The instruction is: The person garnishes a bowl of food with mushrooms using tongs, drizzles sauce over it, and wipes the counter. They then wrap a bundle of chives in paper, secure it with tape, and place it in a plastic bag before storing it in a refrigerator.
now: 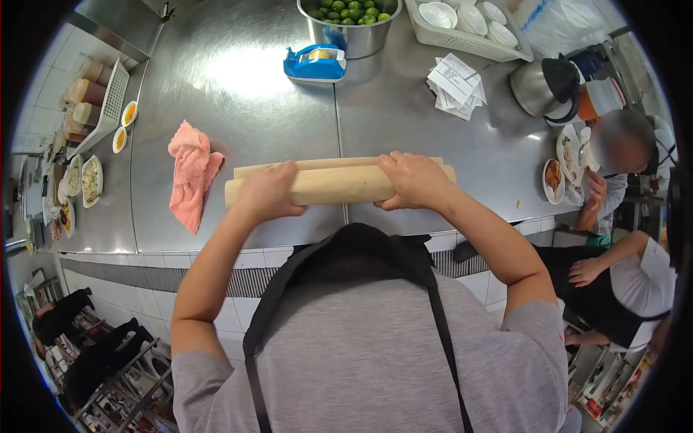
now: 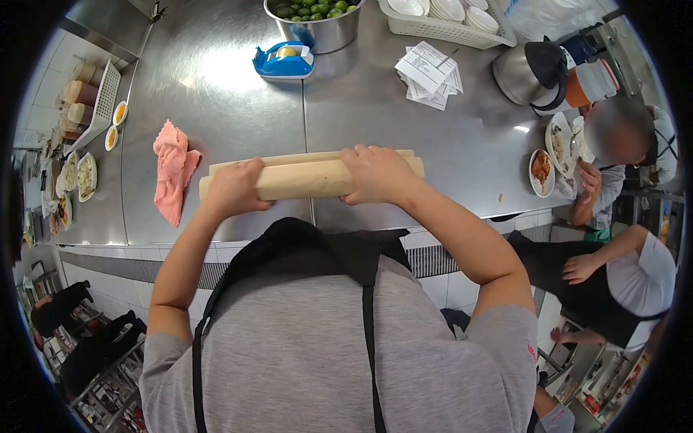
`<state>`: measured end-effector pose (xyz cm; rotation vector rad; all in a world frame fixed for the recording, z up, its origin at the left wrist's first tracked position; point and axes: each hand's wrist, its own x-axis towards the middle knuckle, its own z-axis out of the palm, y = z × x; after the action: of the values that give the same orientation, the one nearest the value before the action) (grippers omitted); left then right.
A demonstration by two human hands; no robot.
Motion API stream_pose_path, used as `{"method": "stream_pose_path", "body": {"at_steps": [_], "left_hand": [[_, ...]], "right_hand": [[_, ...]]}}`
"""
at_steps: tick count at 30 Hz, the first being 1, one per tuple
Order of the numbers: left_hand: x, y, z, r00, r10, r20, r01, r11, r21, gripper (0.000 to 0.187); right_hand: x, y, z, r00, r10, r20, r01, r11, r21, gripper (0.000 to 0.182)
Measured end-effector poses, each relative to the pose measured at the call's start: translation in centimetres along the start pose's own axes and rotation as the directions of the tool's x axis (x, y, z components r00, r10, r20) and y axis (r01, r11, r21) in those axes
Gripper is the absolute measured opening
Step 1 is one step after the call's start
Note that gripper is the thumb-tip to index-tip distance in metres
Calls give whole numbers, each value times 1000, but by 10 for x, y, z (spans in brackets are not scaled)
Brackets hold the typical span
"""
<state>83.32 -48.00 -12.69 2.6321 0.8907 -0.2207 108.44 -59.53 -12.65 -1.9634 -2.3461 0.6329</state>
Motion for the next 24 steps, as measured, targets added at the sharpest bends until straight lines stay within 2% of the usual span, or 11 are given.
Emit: {"method": "stream_pose_path", "body": {"at_steps": [2,3,5,6,7,8,10,12,16,18,24], "left_hand": [[-15,-23,-11,992,-99,78,97,995,27,48],[-21,-34,-20,993,-99,72,97,995,30,48],[-31,-46,-40,915,-248,319,202,964,171,50],[-29,-37,-49,915,-250,318,205,964,168,50],[-23,-24,-57,978,-151,144,136,985,107,58],[-14,-11,-61,998,-54,-42,57,996,62,65],[20,13,-36,939,189,-289,-238,961,-144,68],[43,47,-21,989,148,-8,-146,964,-221,76],[66,59,-5,980,198,24,-195,976,-100,82],[74,59,-11,963,153,223,-113,976,-185,84],[76,60,-13,961,149,234,-118,983,-140,79]], "right_hand": [[1,1,3,1000,-14,-14,15,1000,2,58],[2,3,4,999,-20,-33,20,1000,2,57],[2,4,6,998,-28,-51,28,1000,9,56],[2,4,6,997,-40,-60,41,999,19,54],[2,4,6,997,-46,-58,47,999,18,54],[2,4,5,997,-49,-67,49,999,-6,54],[2,1,3,995,-59,-79,56,998,-32,54],[0,-1,0,990,-60,-125,42,989,-142,58],[-1,-1,-2,998,-7,-68,-3,990,-142,62],[-1,0,0,995,-2,-97,-11,991,-135,64],[-1,3,3,984,-32,-175,17,996,-84,67]]}}
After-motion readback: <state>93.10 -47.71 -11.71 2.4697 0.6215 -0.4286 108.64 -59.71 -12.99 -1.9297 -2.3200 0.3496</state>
